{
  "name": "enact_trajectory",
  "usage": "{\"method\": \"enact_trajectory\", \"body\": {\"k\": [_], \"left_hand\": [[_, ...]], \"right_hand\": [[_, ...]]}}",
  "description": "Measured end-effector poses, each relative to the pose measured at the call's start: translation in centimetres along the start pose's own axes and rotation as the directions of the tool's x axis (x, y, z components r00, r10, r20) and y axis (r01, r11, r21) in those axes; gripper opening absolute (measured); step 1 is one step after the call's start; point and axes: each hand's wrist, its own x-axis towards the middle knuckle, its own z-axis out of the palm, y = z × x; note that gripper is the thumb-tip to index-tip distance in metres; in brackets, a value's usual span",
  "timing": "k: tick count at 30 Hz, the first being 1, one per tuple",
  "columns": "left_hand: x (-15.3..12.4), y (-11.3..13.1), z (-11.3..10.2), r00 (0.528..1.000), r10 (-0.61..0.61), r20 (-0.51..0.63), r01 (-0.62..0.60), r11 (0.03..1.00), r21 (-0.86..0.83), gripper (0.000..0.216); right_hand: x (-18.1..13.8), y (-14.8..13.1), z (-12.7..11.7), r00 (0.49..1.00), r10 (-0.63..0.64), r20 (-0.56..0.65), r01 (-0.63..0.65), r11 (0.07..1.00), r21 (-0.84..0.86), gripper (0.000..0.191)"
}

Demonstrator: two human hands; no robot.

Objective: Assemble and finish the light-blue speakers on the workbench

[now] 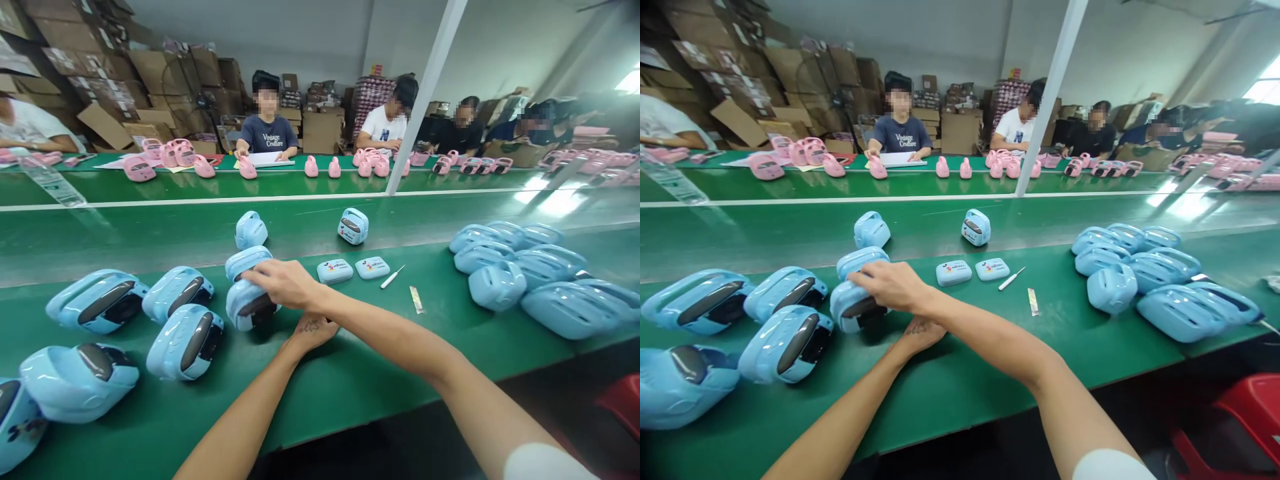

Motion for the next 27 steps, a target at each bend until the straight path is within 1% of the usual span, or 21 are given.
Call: {"method": "enact_trajectory", "body": {"k": [1, 2, 4, 5, 6, 7, 8, 9, 10, 11, 12, 13, 15, 17, 19, 22, 24, 27], "left_hand": [[0.2, 0.0, -0.1, 1.0, -0.025, 0.008, 0.026, 1.0, -0.015, 0.026], [0.4, 0.1, -0.4, 0.998, -0.054, 0.013, 0.055, 0.998, -0.039, 0.024], [0.9, 0.5, -1.1, 0.995, -0.096, -0.005, 0.095, 0.99, -0.1, 0.025], [1.2, 0.9, -1.5, 0.993, -0.117, -0.021, 0.112, 0.981, -0.16, 0.027], [1.4, 1.4, -1.9, 0.989, -0.147, -0.029, 0.135, 0.955, -0.264, 0.032], [1.6, 1.9, -2.3, 0.982, -0.187, -0.019, 0.163, 0.899, -0.406, 0.037], [1.7, 2.4, -2.6, 0.972, -0.233, 0.015, 0.199, 0.793, -0.576, 0.042], [1.7, 2.8, -2.9, 0.96, -0.273, 0.061, 0.231, 0.651, -0.723, 0.047], [1.6, 3.2, -3.1, 0.946, -0.307, 0.106, 0.254, 0.495, -0.831, 0.053], [1.6, 3.4, -3.2, 0.929, -0.343, 0.135, 0.264, 0.366, -0.892, 0.058], [1.5, 3.6, -3.4, 0.913, -0.383, 0.142, 0.265, 0.291, -0.919, 0.062], [1.5, 3.6, -3.5, 0.895, -0.424, 0.139, 0.263, 0.25, -0.932, 0.065], [1.5, 3.5, -3.8, 0.866, -0.487, 0.117, 0.249, 0.216, -0.944, 0.068], [1.6, 3.5, -4.2, 0.862, -0.496, 0.103, 0.227, 0.197, -0.954, 0.069], [1.7, 3.6, -4.6, 0.874, -0.477, 0.093, 0.199, 0.176, -0.964, 0.07], [1.7, 3.9, -4.8, 0.884, -0.465, 0.06, 0.157, 0.173, -0.972, 0.069], [1.7, 4.1, -4.7, 0.882, -0.469, 0.047, 0.147, 0.179, -0.973, 0.069], [1.7, 4.0, -4.3, 0.878, -0.473, 0.077, 0.171, 0.159, -0.972, 0.076]], "right_hand": [[-0.4, 0.9, -0.8, 0.991, 0.11, -0.07, -0.108, 0.993, 0.042, 0.041], [-0.9, 1.9, -1.7, 0.966, 0.22, -0.14, -0.207, 0.973, 0.101, 0.04], [-2.2, 4.0, -3.3, 0.884, 0.402, -0.24, -0.35, 0.907, 0.234, 0.036], [-2.9, 5.0, -4.0, 0.845, 0.471, -0.253, -0.399, 0.871, 0.287, 0.033], [-3.7, 5.8, -4.5, 0.815, 0.525, -0.244, -0.442, 0.837, 0.323, 0.031], [-4.5, 6.5, -4.7, 0.794, 0.566, -0.222, -0.481, 0.808, 0.339, 0.03], [-5.3, 7.0, -4.7, 0.781, 0.594, -0.193, -0.514, 0.787, 0.341, 0.028], [-6.0, 7.3, -4.4, 0.774, 0.612, -0.166, -0.539, 0.773, 0.335, 0.027], [-6.7, 7.6, -4.0, 0.772, 0.62, -0.142, -0.554, 0.765, 0.329, 0.027], [-7.4, 7.7, -3.5, 0.775, 0.62, -0.12, -0.559, 0.762, 0.328, 0.027], [-8.0, 7.8, -3.1, 0.782, 0.616, -0.095, -0.558, 0.759, 0.335, 0.027], [-8.6, 8.1, -2.7, 0.789, 0.611, -0.065, -0.555, 0.755, 0.349, 0.029], [-9.9, 9.0, -2.6, 0.804, 0.594, -0.006, -0.547, 0.744, 0.384, 0.035], [-11.5, 10.7, -3.2, 0.809, 0.586, 0.038, -0.548, 0.731, 0.406, 0.045], [-13.3, 13.0, -4.0, 0.798, 0.598, 0.074, -0.572, 0.714, 0.404, 0.057], [-15.9, 16.1, -4.4, 0.759, 0.631, 0.16, -0.634, 0.661, 0.402, 0.07], [-17.3, 17.6, -4.0, 0.729, 0.652, 0.208, -0.666, 0.606, 0.435, 0.068], [-18.7, 18.7, -3.0, 0.699, 0.687, 0.197, -0.661, 0.516, 0.545, 0.062]]}}
